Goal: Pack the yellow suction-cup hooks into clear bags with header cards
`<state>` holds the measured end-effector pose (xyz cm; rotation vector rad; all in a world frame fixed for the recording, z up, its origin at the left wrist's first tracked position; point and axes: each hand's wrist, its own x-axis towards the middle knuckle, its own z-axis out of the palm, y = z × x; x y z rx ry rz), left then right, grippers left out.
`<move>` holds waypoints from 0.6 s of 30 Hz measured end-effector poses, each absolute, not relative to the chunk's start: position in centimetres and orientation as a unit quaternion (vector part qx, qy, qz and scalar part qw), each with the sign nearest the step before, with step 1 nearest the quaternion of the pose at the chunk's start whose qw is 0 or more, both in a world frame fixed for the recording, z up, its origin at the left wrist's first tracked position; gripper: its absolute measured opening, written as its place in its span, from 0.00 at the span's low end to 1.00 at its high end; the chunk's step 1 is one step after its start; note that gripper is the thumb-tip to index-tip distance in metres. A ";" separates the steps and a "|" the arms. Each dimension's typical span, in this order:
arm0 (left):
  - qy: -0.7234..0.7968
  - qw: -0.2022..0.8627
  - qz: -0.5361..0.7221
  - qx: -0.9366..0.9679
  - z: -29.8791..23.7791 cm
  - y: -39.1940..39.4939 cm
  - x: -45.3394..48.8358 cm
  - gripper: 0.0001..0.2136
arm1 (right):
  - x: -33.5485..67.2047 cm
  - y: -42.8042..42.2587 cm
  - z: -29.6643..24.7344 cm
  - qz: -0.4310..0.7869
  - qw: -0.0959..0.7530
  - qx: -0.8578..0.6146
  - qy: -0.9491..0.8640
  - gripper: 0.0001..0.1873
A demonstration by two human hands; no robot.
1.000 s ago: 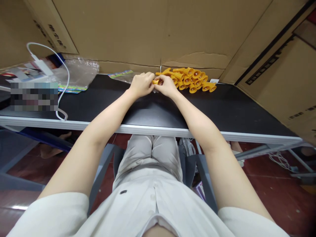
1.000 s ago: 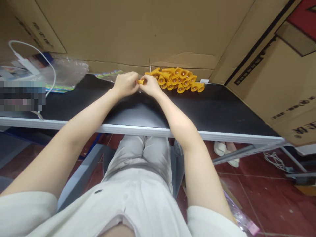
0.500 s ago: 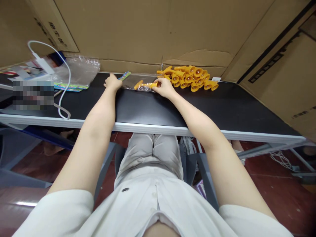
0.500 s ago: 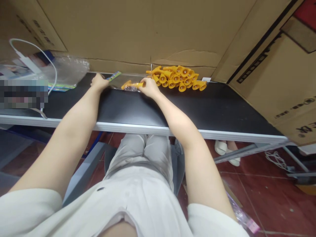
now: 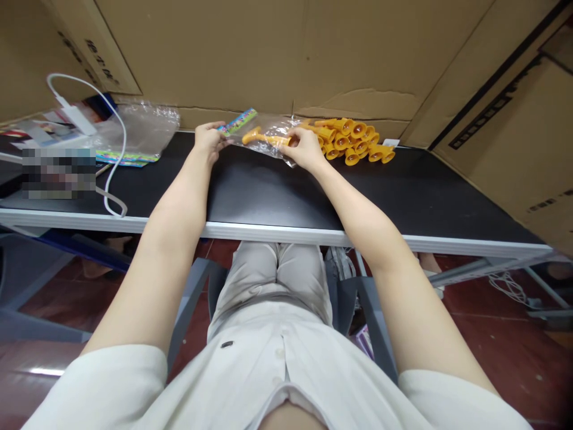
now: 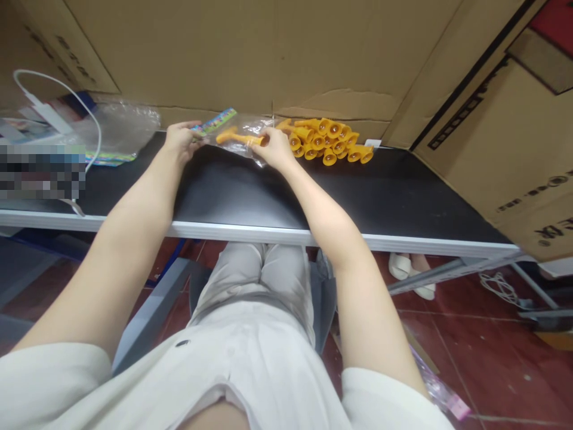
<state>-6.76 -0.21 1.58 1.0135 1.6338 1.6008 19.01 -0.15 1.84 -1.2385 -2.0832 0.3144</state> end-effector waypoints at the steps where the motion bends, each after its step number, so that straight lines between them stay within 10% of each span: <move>1: 0.614 0.330 0.609 0.379 1.6 -0.3 -6.3 0.32 | 19.1 0.3 1.6 0.135 0.341 -0.479 -0.798 0.16; 18: 0.651 0.346 0.504 0.451 0.2 0.5 -5.4 0.20 | 18.9 0.0 0.4 0.269 0.303 -0.453 -0.794 0.22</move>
